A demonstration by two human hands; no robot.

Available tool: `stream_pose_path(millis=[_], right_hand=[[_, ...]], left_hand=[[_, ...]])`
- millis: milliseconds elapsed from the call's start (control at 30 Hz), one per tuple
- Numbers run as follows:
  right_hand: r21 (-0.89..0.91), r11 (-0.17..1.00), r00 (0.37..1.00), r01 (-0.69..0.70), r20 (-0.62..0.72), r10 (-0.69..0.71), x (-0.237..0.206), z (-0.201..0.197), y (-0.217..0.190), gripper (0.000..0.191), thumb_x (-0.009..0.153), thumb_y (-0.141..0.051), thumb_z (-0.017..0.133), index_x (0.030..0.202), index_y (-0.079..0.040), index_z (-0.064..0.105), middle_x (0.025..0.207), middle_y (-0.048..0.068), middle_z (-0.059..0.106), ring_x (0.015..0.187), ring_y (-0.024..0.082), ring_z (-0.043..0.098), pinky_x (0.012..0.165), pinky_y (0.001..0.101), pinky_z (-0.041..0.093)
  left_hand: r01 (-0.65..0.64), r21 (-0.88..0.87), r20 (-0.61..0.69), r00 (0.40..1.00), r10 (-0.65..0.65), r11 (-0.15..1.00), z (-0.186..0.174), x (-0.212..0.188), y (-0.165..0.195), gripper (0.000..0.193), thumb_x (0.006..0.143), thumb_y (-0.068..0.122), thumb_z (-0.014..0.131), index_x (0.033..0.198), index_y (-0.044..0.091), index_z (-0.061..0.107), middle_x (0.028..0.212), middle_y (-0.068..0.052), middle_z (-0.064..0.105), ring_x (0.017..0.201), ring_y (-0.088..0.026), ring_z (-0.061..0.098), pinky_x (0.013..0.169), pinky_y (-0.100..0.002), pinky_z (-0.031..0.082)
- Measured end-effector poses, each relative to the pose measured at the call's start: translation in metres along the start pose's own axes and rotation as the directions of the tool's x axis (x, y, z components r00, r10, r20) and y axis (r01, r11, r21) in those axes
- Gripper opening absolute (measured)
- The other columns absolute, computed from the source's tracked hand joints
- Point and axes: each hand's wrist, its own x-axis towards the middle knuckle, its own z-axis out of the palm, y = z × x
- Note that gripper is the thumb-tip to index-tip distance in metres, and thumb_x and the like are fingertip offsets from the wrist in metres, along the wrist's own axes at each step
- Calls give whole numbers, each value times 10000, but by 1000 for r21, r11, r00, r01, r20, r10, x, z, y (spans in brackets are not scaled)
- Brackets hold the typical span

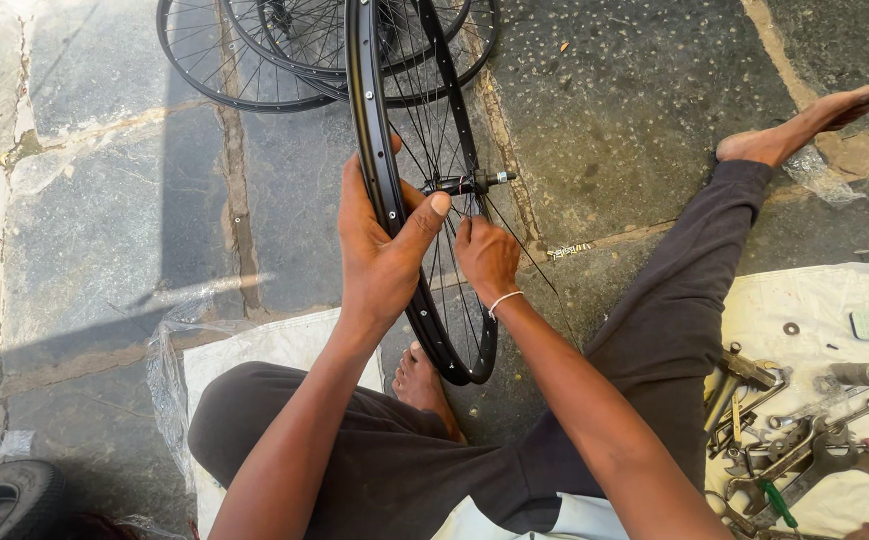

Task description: The person threads spokes through a bicycle rim and attaches them to the hub by hand while sitting on the floor.

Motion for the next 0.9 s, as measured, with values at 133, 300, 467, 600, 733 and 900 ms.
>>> stream_pose_path(millis=[133,300,467,600,733,900], right_hand=[[-59,986,978,-159,129,165,13,3,-6,493,1058,-388,514,769,-24,679,600,171,660,507,306,648,497,446,508],[-70,991,992,-110,49,114,19,3,14,491,1098,-336,459,785,-36,688,639,174,665,499,286,622,493,435,497],[81,993,994,87,-71,-81,-18,-20,20,230,978,-140,571,1059,52,668,710,151,698,486,229,626,461,380,494],[897,264,927,-355,300,225,-37,-75,-11,220,950,-101,687,1099,28,590,745,109,669,540,135,635,457,256,554],[979,121,985,-163,168,-40,26,-111,-19,332,965,-202,665,1232,-8,634,1038,59,764,616,71,642,493,203,520],[757,653,981,7,122,-152,58,-96,-8,345,1076,-371,633,1132,-37,705,880,54,770,704,89,685,616,232,557]], left_hand=[[-27,47,12,1000,27,999,3,2,2,630,978,240,772,1468,2,457,826,39,546,689,-34,496,603,-206,407],[-3,21,21,1000,2,1000,4,2,6,644,977,245,765,1471,-3,435,821,41,550,690,-31,506,607,-203,415],[7,31,31,999,-8,999,2,3,4,608,993,224,759,1466,-1,449,831,41,556,692,-37,521,610,-213,434],[63,-21,54,997,-61,998,1,10,4,601,962,204,766,1428,-2,448,761,41,559,644,-45,557,575,-220,460],[73,-25,84,994,-70,997,4,16,11,593,952,183,780,1418,0,462,738,34,559,651,-63,586,593,-231,494],[93,-48,177,981,-83,995,2,28,15,654,899,197,812,1421,5,467,796,-18,667,743,-92,663,690,-252,520]])
